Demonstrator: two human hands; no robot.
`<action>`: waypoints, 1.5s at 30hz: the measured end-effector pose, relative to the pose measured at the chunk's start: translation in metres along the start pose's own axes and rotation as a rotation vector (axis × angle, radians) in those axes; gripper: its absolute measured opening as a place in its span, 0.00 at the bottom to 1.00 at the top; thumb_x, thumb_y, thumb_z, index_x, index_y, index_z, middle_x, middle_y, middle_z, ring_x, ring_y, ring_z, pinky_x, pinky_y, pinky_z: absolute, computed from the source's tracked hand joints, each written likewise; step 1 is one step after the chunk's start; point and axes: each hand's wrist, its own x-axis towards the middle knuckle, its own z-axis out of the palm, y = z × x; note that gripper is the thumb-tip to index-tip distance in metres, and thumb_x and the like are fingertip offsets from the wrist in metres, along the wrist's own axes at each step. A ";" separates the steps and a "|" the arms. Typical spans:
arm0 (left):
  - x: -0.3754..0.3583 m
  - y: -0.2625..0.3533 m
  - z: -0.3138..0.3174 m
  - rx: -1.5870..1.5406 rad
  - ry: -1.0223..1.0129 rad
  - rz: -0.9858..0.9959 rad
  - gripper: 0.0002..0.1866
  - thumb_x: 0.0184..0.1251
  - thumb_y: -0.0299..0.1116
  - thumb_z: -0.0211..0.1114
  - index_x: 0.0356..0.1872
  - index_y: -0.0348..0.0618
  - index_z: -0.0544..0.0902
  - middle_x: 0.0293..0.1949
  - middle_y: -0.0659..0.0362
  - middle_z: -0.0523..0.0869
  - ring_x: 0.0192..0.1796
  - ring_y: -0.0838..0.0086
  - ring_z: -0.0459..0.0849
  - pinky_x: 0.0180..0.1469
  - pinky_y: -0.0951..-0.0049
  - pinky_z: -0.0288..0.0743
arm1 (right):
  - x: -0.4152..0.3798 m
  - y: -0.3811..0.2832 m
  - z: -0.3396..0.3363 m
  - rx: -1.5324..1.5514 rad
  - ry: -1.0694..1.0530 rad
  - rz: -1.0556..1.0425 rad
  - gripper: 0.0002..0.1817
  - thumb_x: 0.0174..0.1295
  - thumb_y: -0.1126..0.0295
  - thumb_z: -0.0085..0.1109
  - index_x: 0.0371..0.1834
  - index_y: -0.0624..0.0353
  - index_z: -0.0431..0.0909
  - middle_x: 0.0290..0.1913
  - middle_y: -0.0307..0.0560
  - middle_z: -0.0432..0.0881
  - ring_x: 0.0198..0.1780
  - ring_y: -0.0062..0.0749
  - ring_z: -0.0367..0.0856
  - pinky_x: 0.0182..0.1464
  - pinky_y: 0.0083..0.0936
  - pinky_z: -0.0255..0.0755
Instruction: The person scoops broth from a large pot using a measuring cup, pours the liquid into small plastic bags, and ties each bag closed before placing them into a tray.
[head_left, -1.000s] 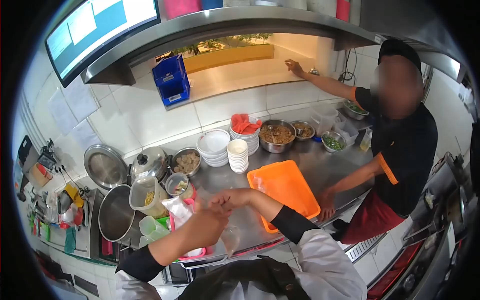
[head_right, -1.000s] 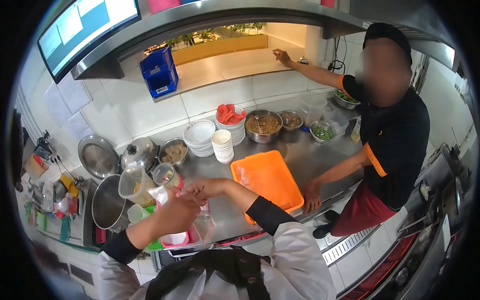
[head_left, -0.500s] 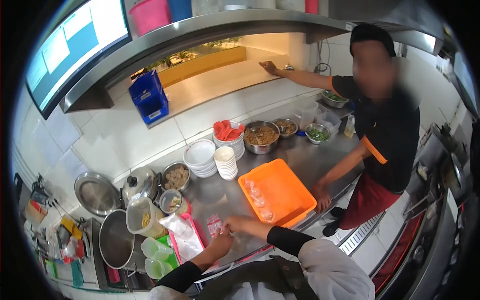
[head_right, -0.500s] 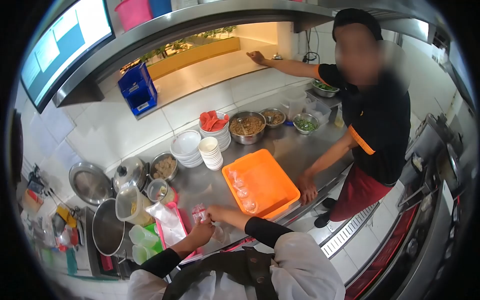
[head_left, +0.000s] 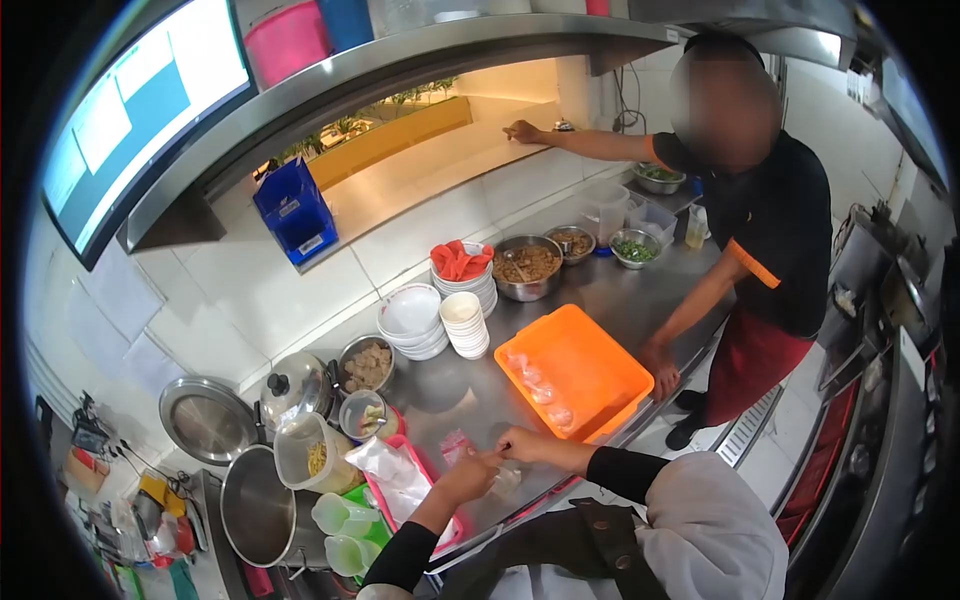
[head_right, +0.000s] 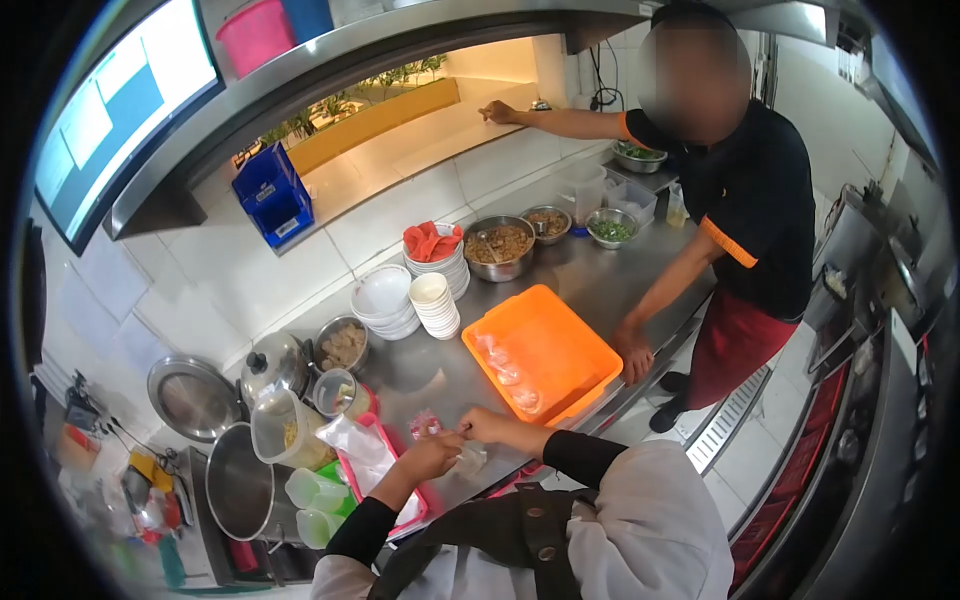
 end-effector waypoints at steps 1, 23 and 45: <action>0.000 -0.003 0.002 -0.025 0.049 -0.009 0.06 0.49 0.32 0.64 0.29 0.47 0.83 0.48 0.64 0.82 0.56 0.73 0.77 0.57 0.39 0.59 | -0.001 -0.001 0.000 -0.028 0.018 -0.003 0.07 0.51 0.75 0.66 0.34 0.62 0.83 0.30 0.50 0.85 0.31 0.29 0.82 0.37 0.28 0.74; 0.021 0.020 0.009 -0.246 0.550 -0.158 0.06 0.45 0.31 0.68 0.26 0.43 0.85 0.30 0.59 0.86 0.38 0.65 0.81 0.45 0.62 0.70 | -0.063 -0.043 0.010 0.028 0.460 0.115 0.08 0.52 0.72 0.66 0.35 0.62 0.85 0.29 0.53 0.84 0.30 0.36 0.83 0.36 0.29 0.76; 0.026 0.030 -0.016 -0.252 0.298 -0.051 0.12 0.43 0.29 0.69 0.32 0.48 0.80 0.39 0.62 0.84 0.49 0.64 0.77 0.50 0.57 0.62 | -0.064 -0.028 0.006 0.027 0.397 0.155 0.08 0.51 0.71 0.66 0.34 0.61 0.86 0.29 0.50 0.86 0.32 0.34 0.85 0.38 0.30 0.76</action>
